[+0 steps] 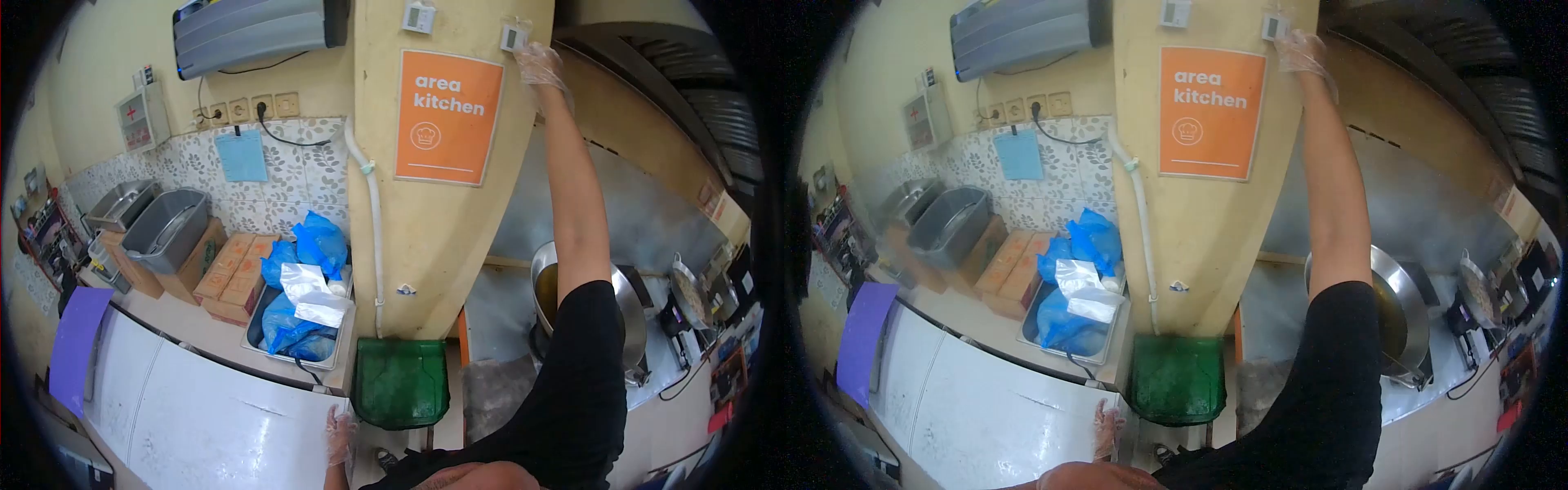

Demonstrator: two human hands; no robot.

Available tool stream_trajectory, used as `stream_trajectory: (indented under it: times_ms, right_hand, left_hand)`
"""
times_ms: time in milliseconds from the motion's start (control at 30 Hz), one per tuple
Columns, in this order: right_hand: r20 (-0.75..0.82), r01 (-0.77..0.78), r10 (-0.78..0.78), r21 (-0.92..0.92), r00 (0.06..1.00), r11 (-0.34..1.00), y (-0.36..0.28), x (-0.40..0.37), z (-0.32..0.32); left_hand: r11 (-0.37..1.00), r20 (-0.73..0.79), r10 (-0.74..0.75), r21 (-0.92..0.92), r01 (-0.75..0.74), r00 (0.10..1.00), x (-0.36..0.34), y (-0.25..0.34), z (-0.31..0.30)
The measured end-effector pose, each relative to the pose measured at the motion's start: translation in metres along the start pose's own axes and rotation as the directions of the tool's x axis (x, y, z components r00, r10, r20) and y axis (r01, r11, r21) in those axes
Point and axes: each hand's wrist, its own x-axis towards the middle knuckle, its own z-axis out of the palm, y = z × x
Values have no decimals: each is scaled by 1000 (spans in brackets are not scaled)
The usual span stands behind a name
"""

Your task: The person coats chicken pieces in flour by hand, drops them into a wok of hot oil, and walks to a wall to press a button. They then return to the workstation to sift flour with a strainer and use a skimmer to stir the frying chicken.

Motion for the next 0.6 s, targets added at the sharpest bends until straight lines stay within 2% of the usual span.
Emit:
stream_trajectory:
  times_ms: [100, 167, 267, 333, 400, 467, 533, 600]
  right_hand:
    - [84, 51, -47, -46, 995, 998, -11, -5, -21]
    - [114, 81, -80, -8, 990, 997, -1, -2, -13]
    - [190, 9, -16, 40, 982, 999, 13, 15, 10]
    - [143, 98, -85, -92, 986, 991, 3, 11, -1]
    - [84, 123, -114, -111, 990, 986, -7, 10, -3]
    - [14, 99, -98, -36, 995, 994, -4, 8, -4]
    - [14, -76, 75, 55, 997, 996, -11, -4, -17]
    - [38, -157, 154, 123, 987, 980, -19, -8, -23]
  left_hand:
    - [996, -27, 72, -55, -73, 997, -12, 22, -3]
    - [990, -83, 101, -87, -108, 991, -27, 29, -11]
    - [987, -205, 97, -109, -121, 974, -44, 33, -35]
    - [987, -289, 96, -97, -129, 953, -60, 32, -61]
    - [988, -399, 39, -125, -96, 916, -78, 34, -86]
    - [973, -499, -18, -210, -100, 867, -90, 14, -128]
    - [922, -579, -85, -355, -157, 811, -91, -18, -174]
    - [897, -635, -116, -398, -195, 763, -114, -4, -184]
